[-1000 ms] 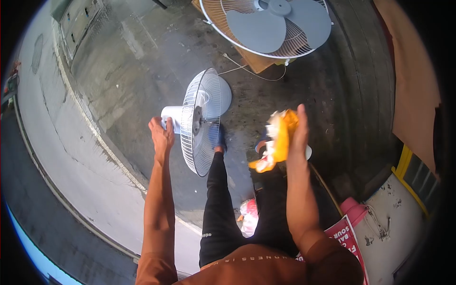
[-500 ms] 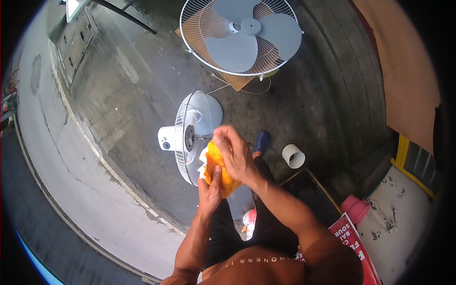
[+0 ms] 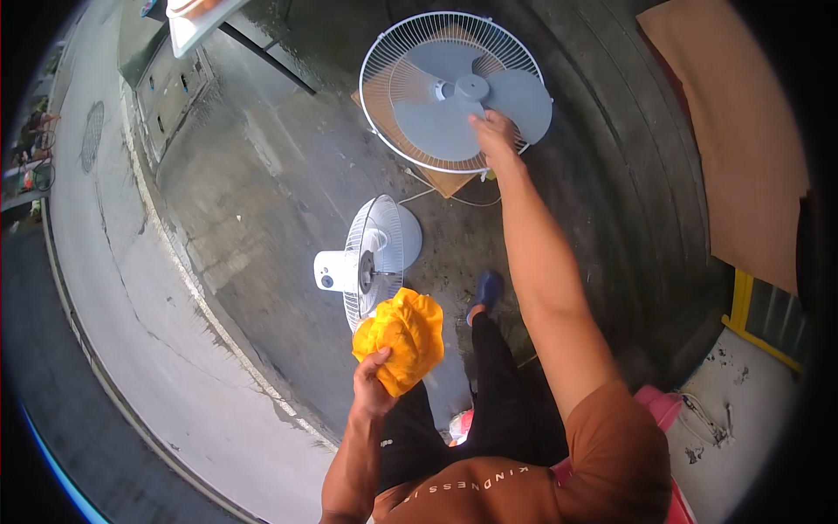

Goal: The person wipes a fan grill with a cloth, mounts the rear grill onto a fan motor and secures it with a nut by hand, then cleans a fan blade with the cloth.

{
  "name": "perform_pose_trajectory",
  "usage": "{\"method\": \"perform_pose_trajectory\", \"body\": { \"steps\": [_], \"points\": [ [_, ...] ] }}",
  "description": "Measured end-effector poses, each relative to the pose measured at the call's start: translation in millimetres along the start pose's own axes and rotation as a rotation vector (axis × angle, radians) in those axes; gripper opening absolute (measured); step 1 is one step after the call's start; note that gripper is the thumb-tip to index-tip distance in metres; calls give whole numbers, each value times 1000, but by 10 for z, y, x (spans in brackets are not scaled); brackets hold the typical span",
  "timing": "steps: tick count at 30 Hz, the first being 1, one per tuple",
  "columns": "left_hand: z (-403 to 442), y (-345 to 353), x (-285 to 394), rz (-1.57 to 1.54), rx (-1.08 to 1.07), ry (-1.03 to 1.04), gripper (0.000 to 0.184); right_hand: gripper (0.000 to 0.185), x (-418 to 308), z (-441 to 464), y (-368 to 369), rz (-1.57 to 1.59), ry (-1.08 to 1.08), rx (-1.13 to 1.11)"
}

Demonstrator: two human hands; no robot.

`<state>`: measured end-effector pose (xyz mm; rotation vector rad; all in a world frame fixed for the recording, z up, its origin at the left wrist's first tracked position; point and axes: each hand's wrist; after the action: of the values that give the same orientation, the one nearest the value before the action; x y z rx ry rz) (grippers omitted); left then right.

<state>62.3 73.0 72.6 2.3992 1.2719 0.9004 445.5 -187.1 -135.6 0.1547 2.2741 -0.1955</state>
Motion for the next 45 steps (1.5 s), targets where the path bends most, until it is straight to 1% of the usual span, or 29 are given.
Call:
{"method": "perform_pose_trajectory", "body": {
  "steps": [1,3,5,9,13,14,15,16,17,18,21,22,23,24,26,27,28,30,31,33,34,36,38,40,41,42,43,44,45],
  "points": [
    [4,28,47,-10,-24,30,64,19,-172,-354,-56,172,5,-57],
    [24,260,198,-80,-84,117,63,20,-371,-853,-259,173,18,-136],
    [67,566,344,-109,-150,236,61,28,-578,-1525,-473,172,-98,-266],
    [93,1257,703,-177,-400,463,62,22,-755,-2760,-980,187,-58,-392],
    [48,1793,589,-130,-619,195,81,17,-588,-3640,-1193,73,1,-520],
    [58,1870,383,-91,-554,209,68,19,-448,-3726,-1220,-128,-62,-506],
    [64,1945,175,-50,-489,222,55,24,-360,-3827,-1208,-119,-96,-433],
    [150,1839,109,6,-593,153,45,28,-446,-3974,-1255,-69,-103,-430],
    [148,1837,-5,58,-630,148,44,30,-447,-4076,-1351,-144,-87,-427],
    [4,1948,-124,123,-559,164,43,31,-486,-4107,-1444,-220,-73,-419],
    [-181,2105,-383,215,-507,83,43,32,-993,-4533,-1698,-514,-82,-237],
    [-11,2106,-598,309,-589,271,44,32,-950,-4469,-1740,-429,-202,-174],
    [-188,2303,-650,694,-492,361,47,34,-792,-4368,-1796,-338,-317,-116],
    [-448,2599,-806,598,-460,367,58,36,-676,-4300,-1859,-240,-426,-59],
    [-1080,3122,-787,522,-690,698,76,42,-643,-4266,-1988,-296,-509,91],
    [-1155,3249,-800,553,-674,804,74,41,-763,-4355,-1979,-163,-476,110],
    [-1207,3329,-846,588,-657,895,72,42,-881,-4322,-2103,-114,-405,-5],
    [-1186,3488,-832,303,-605,797,70,44,-1180,-4412,-2214,-231,-508,56],
    [-1245,3500,-775,92,-498,458,70,44,-1321,-4427,-2281,-215,-514,43],
    [-1118,3514,-749,-211,-603,345,69,44,-1547,-4452,-2541,-186,-522,38],
    [-1191,3553,-650,-345,-688,319,66,42,-1640,-4453,-2773,-103,-242,-48],
    [-1279,3624,-514,-379,-753,422,67,45,-1577,-3431,-3533,786,-49,-1516],
    [-1283,3722,-448,-351,-769,452,67,54,-2016,-3692,-3711,739,-375,-1596],
    [-1191,3814,-455,-315,-781,447,68,46,-2054,-3853,-3388,72,-969,-611],
    [-1188,3958,-550,-237,-720,414,79,42,-1977,-4032,-3048,-250,-1159,-65],
    [-1218,4191,-694,-204,-687,418,73,38,-1874,-4224,-2689,-565,-1273,509],
    [-1040,4204,-695,-264,-809,378,70,32,-2172,-4861,-2269,-354,-913,377],
    [-735,4188,-678,-331,-927,341,66,32,-2223,-4810,-2346,-418,-810,336],
    [-348,4176,-741,-345,-910,378,66,32,-2335,-4676,-2437,-483,-718,278]
  ]
}}
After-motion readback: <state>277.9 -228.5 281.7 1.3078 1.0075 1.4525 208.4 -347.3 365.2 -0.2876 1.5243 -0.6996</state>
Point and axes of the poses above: each hand's wrist, its own z-axis towards the middle knuckle, its own y-axis out of the palm, x = y × z, and after that the axes turned 15 degrees about y, right-handed
